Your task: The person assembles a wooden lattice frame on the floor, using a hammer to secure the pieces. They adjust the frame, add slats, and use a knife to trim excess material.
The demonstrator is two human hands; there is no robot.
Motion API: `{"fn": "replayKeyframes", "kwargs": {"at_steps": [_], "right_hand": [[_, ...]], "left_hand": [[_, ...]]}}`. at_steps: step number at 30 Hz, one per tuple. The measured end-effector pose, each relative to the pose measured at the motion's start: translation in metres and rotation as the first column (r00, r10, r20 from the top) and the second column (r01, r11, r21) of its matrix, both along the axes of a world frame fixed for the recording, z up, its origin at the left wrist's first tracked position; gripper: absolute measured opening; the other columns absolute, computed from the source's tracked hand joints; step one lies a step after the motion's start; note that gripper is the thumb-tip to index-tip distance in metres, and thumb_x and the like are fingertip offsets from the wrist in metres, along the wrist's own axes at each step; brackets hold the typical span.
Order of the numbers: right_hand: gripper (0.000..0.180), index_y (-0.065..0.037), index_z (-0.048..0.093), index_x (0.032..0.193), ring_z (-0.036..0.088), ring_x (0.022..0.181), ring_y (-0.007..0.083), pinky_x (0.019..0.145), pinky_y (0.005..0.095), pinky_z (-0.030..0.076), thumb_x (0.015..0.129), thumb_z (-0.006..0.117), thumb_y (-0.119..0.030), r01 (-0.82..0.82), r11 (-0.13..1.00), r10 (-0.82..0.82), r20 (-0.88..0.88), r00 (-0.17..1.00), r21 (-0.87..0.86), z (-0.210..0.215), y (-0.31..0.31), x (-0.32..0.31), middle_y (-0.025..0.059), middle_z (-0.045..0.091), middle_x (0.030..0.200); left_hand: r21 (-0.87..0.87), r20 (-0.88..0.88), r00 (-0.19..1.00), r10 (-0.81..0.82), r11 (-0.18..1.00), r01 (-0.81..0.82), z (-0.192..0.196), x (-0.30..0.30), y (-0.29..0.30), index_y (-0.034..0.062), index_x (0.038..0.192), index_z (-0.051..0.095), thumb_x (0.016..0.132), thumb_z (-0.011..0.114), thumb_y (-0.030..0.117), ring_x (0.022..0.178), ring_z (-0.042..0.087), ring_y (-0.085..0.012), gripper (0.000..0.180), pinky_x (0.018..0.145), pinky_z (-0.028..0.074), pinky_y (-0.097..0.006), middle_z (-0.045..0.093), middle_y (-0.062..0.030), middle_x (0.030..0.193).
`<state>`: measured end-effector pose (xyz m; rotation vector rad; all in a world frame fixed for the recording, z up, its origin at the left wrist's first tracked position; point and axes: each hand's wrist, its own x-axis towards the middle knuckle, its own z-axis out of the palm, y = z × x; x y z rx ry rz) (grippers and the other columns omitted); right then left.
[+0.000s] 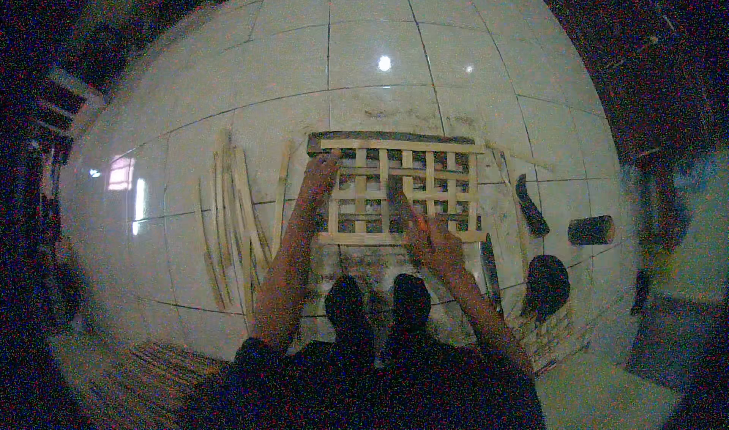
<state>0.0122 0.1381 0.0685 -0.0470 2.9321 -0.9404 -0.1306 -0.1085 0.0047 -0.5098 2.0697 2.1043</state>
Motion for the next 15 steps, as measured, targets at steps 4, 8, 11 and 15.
{"fn": "replayKeyframes", "kwargs": {"at_steps": [4, 8, 11, 15], "right_hand": [[0.028, -0.005, 0.056, 0.104, 0.064, 0.081, 0.0309, 0.067, 0.0380, 0.049, 0.087, 0.061, -0.027, -0.010, 0.946, -0.056, 0.194, 0.979, 0.323, -0.041, 0.081, 0.114, 0.0179, 0.063, 0.092], [0.030, -0.007, 0.058, 0.101, 0.063, 0.088, 0.0332, 0.068, 0.0412, 0.049, 0.086, 0.060, -0.033, 0.150, 0.977, -0.208, 0.500, 0.840, 0.155, -0.077, 0.128, 0.184, 0.0161, 0.064, 0.097], [0.033, -0.006, 0.059, 0.103, 0.062, 0.090, 0.0340, 0.071, 0.0445, 0.049, 0.086, 0.061, -0.034, 0.089, 0.971, -0.224, 0.728, 0.648, 0.220, -0.097, 0.146, 0.185, 0.0171, 0.063, 0.099], [0.040, -0.006, 0.058, 0.106, 0.059, 0.089, 0.0382, 0.073, 0.0468, 0.047, 0.082, 0.063, -0.038, 0.053, 0.917, -0.091, 0.079, 0.993, 0.396, -0.040, 0.119, 0.160, 0.0202, 0.061, 0.096]], "left_hand": [[-0.176, -0.276, 0.961, 0.035, 0.981, -0.086, -0.046, -0.007, 0.009, -0.0011, 0.075, 0.060, 0.090, 0.060, 0.037, 0.047, 0.050, -0.0118, 0.041, 0.043, 0.040, -0.027, 0.054, -0.0043, 0.060], [-0.033, -0.208, 0.976, 0.072, 0.996, -0.080, -0.007, 0.009, 0.011, -0.0001, 0.072, 0.059, 0.093, 0.056, 0.037, 0.046, 0.047, -0.0091, 0.042, 0.041, 0.037, -0.028, 0.051, -0.0015, 0.057], [-0.082, -0.244, 0.970, -0.001, 0.996, -0.019, 0.052, 0.032, 0.016, 0.0008, 0.071, 0.059, 0.094, 0.054, 0.038, 0.046, 0.046, -0.0082, 0.044, 0.042, 0.037, -0.026, 0.051, -0.0015, 0.056], [-0.113, -0.295, 0.952, -0.078, 0.993, 0.046, 0.106, 0.050, 0.010, 0.0003, 0.075, 0.064, 0.094, 0.054, 0.036, 0.046, 0.046, -0.0075, 0.042, 0.042, 0.037, -0.025, 0.053, -0.0012, 0.057]]}}
